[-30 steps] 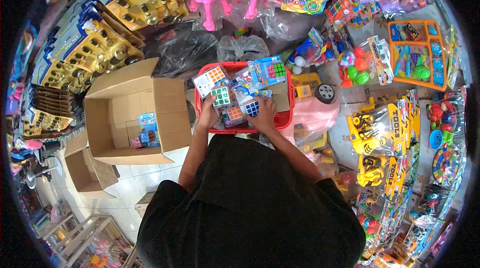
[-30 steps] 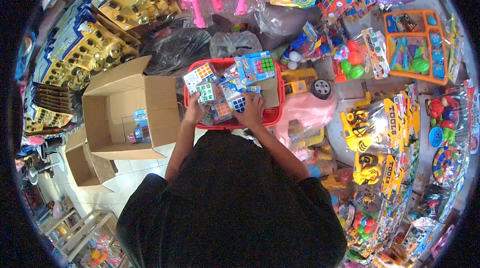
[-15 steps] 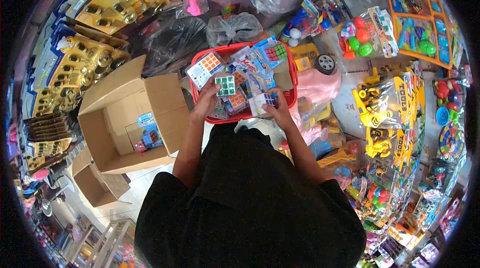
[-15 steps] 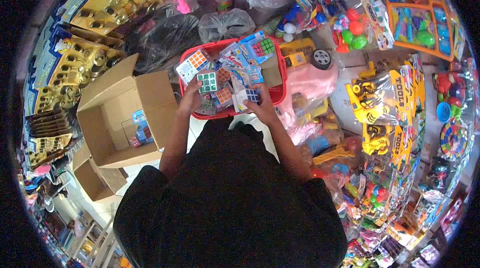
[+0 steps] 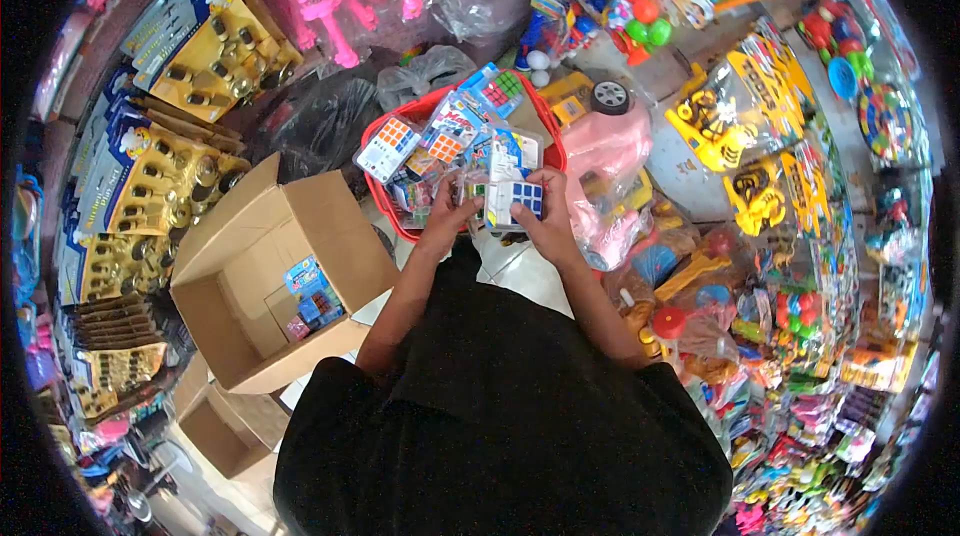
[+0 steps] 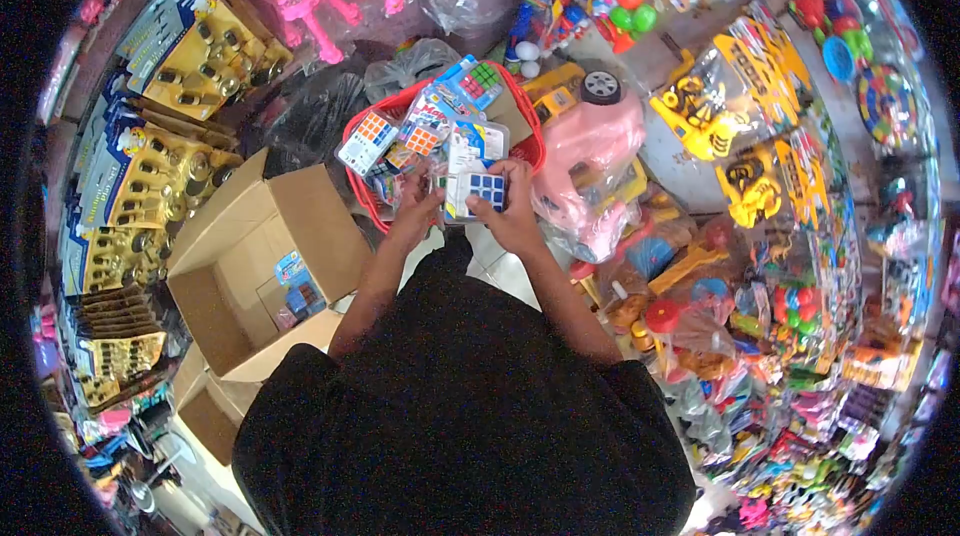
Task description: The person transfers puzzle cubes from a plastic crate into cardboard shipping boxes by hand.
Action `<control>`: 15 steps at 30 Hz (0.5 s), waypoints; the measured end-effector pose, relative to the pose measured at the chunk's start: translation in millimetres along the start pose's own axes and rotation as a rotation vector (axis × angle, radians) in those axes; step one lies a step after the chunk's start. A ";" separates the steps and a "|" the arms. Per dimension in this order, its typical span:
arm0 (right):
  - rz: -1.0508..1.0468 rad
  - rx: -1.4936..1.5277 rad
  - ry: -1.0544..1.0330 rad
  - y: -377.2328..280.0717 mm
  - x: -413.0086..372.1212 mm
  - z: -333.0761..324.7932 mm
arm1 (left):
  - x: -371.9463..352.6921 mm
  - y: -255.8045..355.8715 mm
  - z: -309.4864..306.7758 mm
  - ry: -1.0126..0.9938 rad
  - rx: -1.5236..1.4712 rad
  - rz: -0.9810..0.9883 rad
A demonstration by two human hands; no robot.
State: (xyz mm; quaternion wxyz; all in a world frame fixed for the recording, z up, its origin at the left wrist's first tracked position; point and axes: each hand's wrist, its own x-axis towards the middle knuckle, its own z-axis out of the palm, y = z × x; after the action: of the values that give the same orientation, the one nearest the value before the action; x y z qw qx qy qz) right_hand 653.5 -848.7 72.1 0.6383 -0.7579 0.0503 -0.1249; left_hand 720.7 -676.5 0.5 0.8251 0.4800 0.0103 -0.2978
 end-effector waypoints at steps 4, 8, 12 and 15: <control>-0.002 0.140 0.010 -19.8 -51.4 -2.6 | -35.4 -19.1 2.1 -0.045 0.016 0.016; -0.072 0.244 0.066 -32.6 -101.9 13.8 | -89.4 -32.0 -0.4 -0.079 0.027 0.045; 0.031 0.277 0.094 -40.8 -152.3 43.8 | -147.1 -44.9 -23.6 -0.050 0.039 0.045; 0.176 0.416 0.002 -31.6 -179.5 69.4 | -189.8 -31.1 -36.8 0.018 0.105 0.058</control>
State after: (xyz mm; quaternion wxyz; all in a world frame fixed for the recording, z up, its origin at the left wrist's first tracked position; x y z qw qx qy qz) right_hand 495.5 -734.4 69.9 0.7892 -0.6026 0.0899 -0.0772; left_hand 558.9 -567.0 13.7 0.8070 0.5253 -0.0119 -0.2696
